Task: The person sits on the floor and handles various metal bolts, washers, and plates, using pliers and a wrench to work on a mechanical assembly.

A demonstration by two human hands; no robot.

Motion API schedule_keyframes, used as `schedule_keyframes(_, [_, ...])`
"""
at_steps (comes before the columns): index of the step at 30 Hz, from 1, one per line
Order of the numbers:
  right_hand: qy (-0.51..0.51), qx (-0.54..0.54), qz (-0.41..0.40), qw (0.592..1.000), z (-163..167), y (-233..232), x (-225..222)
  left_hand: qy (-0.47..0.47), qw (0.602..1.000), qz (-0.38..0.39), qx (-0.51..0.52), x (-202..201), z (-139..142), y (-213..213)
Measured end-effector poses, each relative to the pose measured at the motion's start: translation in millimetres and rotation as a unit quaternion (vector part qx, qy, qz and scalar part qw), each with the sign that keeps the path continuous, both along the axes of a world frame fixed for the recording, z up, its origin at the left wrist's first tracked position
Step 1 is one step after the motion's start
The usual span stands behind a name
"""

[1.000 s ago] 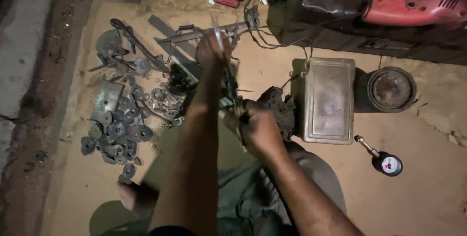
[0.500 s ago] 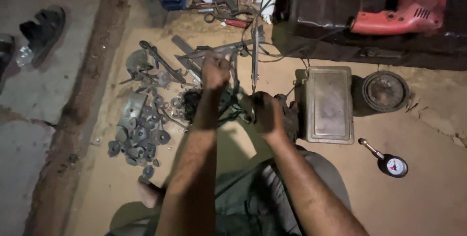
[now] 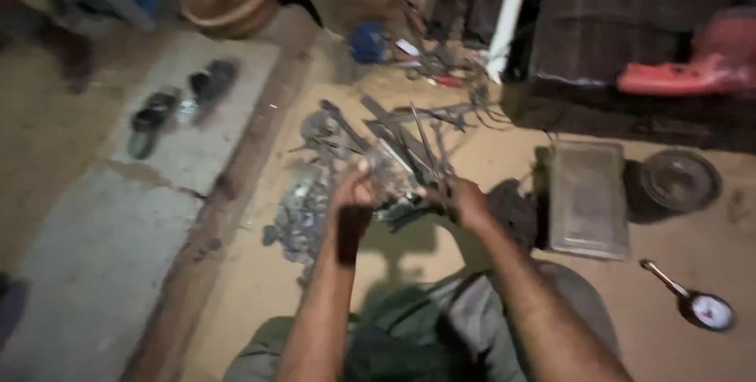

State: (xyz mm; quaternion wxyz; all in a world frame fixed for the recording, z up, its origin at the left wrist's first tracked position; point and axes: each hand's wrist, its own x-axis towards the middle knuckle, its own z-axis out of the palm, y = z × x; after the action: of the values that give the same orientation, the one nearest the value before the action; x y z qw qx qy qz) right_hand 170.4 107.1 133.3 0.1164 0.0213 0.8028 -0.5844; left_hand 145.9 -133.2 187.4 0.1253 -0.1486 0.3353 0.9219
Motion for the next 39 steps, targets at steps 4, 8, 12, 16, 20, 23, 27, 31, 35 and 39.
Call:
schedule_keyframes(4, [0.125,0.162,0.066,0.977,9.9,-10.6,18.0,0.045,0.999,-0.021,0.015,52.6,7.3,-70.3])
schedule_keyframes(8, [0.016,0.194,0.126,0.973,11.5,-28.7,47.3,0.066,0.996,-0.025,-0.051,114.2,6.2,-125.6])
schedule_keyframes(12, [0.082,0.299,0.172,0.935,19.2,-39.7,88.8,0.171,0.975,0.026,-0.139,160.7,-2.9,-152.2])
schedule_keyframes(16, [0.069,0.203,0.149,0.965,45.4,-53.0,121.4,0.093,0.990,0.086,-0.056,187.1,-7.5,-157.9])
schedule_keyframes(20, [-0.064,0.056,0.154,0.984,48.1,-80.9,166.3,0.086,0.993,0.081,-0.025,196.0,-6.4,-146.8])
schedule_keyframes(23, [-0.154,-0.031,0.162,0.974,42.8,-91.9,192.8,0.085,0.994,0.059,0.027,181.5,0.8,-135.3])
schedule_keyframes(27, [-0.147,-0.205,0.183,0.950,29.6,-100.9,206.7,0.092,0.995,0.033,0.034,167.5,7.1,-125.3])
schedule_keyframes(31, [-0.161,-0.156,0.177,0.958,12.8,-103.9,200.6,0.092,0.995,0.043,0.008,174.1,-4.0,-113.4])
schedule_keyframes(35, [-0.151,-0.164,0.215,0.951,8.0,-110.6,187.0,0.045,0.991,0.041,-0.116,166.9,-13.9,-100.5])
schedule_keyframes(39, [-0.155,-0.162,0.201,0.954,16.8,-123.1,180.9,0.021,0.980,0.037,-0.195,159.2,-11.1,-93.7])
